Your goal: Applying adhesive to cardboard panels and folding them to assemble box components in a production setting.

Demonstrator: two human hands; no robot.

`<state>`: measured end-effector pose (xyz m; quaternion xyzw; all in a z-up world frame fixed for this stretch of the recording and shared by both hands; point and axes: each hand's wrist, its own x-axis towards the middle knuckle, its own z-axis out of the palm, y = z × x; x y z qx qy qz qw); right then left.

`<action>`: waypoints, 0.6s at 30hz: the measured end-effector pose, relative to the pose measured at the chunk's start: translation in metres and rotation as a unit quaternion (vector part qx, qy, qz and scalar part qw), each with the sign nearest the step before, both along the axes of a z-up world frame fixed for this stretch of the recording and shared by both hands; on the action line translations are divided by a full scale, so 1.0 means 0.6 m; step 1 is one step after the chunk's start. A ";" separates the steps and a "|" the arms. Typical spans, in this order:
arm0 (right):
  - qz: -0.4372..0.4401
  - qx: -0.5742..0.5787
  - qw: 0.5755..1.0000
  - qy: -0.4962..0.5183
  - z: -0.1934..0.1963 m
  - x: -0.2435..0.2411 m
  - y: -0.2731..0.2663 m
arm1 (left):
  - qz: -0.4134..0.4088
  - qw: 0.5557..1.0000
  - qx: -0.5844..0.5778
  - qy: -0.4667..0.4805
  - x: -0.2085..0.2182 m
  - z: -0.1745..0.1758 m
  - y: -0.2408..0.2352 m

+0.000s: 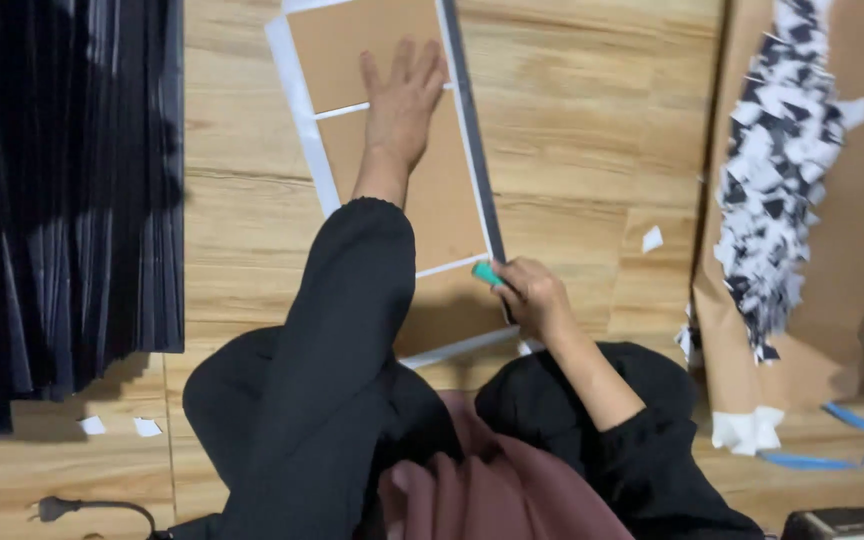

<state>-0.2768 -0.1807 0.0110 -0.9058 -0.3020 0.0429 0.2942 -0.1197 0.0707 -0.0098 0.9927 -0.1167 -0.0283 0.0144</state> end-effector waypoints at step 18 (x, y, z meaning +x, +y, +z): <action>-0.074 -0.110 0.986 0.104 0.020 -0.147 -0.045 | -0.184 0.959 0.177 0.120 -0.238 0.111 -0.150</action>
